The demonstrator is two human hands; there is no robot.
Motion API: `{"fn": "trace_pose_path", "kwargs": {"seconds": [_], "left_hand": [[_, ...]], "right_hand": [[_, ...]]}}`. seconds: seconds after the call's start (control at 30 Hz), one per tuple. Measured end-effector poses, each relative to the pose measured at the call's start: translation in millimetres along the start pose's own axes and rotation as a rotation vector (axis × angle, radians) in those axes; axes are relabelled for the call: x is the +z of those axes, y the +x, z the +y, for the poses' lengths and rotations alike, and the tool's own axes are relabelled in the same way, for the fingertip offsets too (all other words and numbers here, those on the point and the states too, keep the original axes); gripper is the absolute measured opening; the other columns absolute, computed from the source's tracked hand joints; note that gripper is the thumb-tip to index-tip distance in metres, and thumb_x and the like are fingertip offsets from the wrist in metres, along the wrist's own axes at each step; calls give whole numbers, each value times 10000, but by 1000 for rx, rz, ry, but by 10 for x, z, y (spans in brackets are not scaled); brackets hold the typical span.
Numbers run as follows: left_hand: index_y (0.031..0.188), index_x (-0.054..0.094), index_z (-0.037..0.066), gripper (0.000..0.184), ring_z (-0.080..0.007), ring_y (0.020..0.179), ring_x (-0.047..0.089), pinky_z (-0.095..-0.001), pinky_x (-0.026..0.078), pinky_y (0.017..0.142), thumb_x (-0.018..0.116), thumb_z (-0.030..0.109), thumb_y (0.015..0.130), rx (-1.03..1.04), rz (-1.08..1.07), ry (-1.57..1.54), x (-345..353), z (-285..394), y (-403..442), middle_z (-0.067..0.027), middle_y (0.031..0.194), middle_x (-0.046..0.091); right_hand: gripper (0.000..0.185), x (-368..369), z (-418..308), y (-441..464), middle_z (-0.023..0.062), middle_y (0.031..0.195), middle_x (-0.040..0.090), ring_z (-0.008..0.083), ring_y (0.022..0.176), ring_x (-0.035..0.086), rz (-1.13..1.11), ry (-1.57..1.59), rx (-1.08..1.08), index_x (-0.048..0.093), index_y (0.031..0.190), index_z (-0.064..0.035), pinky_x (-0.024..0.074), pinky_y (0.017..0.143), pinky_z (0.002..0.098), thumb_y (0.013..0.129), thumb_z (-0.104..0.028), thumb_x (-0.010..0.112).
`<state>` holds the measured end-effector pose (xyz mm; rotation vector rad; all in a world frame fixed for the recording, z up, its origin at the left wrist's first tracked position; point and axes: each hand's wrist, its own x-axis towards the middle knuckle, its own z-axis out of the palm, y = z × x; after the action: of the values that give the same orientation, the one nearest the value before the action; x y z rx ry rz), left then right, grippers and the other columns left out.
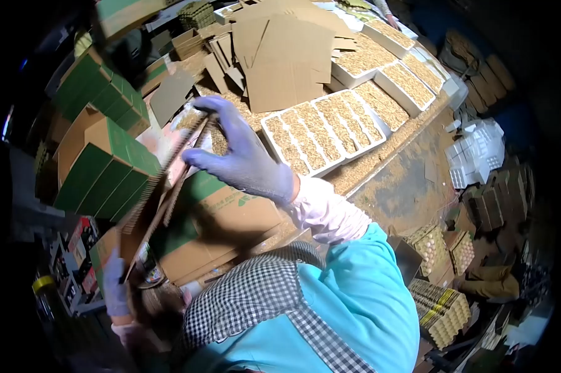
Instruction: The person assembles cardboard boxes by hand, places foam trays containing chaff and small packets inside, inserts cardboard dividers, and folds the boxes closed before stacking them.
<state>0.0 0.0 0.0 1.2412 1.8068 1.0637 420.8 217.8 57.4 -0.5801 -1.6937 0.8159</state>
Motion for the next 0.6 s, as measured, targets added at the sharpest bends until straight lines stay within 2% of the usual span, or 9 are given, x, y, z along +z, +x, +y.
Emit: {"fn": "trace_pose_path", "kwargs": {"seconds": [0.03, 0.07, 0.13, 0.23, 0.3, 0.33, 0.4, 0.53, 0.6], "left_hand": [[1315, 529, 2, 476, -269, 1211, 511, -351, 371, 1057, 648, 206, 901, 78, 99, -30, -177, -112, 91, -174, 1350, 515], [1336, 495, -16, 459, -263, 1188, 530, -355, 399, 1034, 569, 222, 950, 186, 99, 450, -217, 98, 119, -158, 1341, 529], [1385, 433, -22, 482, -247, 1267, 468, -345, 342, 1085, 515, 219, 975, 650, 28, 899, 45, 236, 159, -152, 1395, 484], [1451, 297, 0, 549, -250, 1370, 307, -350, 249, 1129, 493, 175, 968, 634, 55, 597, 756, 565, 566, -146, 1490, 333], [1494, 207, 15, 611, -252, 1438, 199, -352, 188, 1159, 478, 146, 963, 645, 60, 385, 1314, 700, 766, -142, 1553, 232], [1483, 245, 39, 624, -271, 1430, 206, -379, 181, 1160, 510, 178, 936, 697, -68, 861, 1601, 672, 728, -151, 1538, 249], [1434, 338, 44, 628, -333, 1353, 309, -499, 194, 1142, 544, 181, 857, 684, -641, 1497, 1915, 22, 869, -202, 1451, 332], [1413, 378, 37, 780, -418, 1309, 319, -559, 192, 1118, 689, 310, 753, 879, 30, 1248, 1568, 1013, 939, -208, 1360, 397], [1423, 381, 59, 789, -449, 1320, 283, -526, 177, 1133, 703, 329, 756, 823, 217, 1211, 1460, 912, 999, -186, 1395, 361]], "right_hand": [[658, -9, -132, 146, 158, 1203, 536, 280, 1134, 539, -11, -71, -78, 465, 1297, -39, 419, 997, 377, 771, -340, 721], [607, -30, -192, 299, 176, 1102, 572, 258, 1080, 565, -115, -117, -194, 486, 1281, -15, 447, 942, 352, 787, -312, 677], [618, -195, -162, 413, 113, 1180, 586, 179, 1102, 545, -422, 32, 142, 462, 1341, 10, 425, 990, 331, 826, -244, 689], [649, 261, 1145, 444, 141, 1131, 593, 164, 1023, 556, -239, 289, 415, 409, 1372, 23, 466, 899, 293, 867, -303, 654], [834, 515, 1150, 214, 195, 1140, 577, 239, 1060, 558, 75, 389, 467, 308, 1411, 72, 447, 940, 317, 858, -449, 654], [1058, 804, 1250, 50, 287, 1257, 500, 351, 1185, 499, 147, -451, 337, 219, 1422, 128, 383, 1026, 389, 788, -587, 675], [1238, 899, 1013, -64, 358, 1403, 326, 434, 1325, 348, -91, -305, 276, 127, 1428, 155, 290, 1099, 438, 705, -676, 691], [1240, 409, 1106, -215, 305, 1460, 279, 419, 1358, 308, -598, -487, 452, 43, 1474, 66, 328, 1087, 441, 673, -496, 805], [1062, 632, 1146, -349, 306, 1407, 375, 395, 1279, 432, -378, -644, 317, 117, 1467, 54, 369, 1058, 428, 738, -336, 783]]}}
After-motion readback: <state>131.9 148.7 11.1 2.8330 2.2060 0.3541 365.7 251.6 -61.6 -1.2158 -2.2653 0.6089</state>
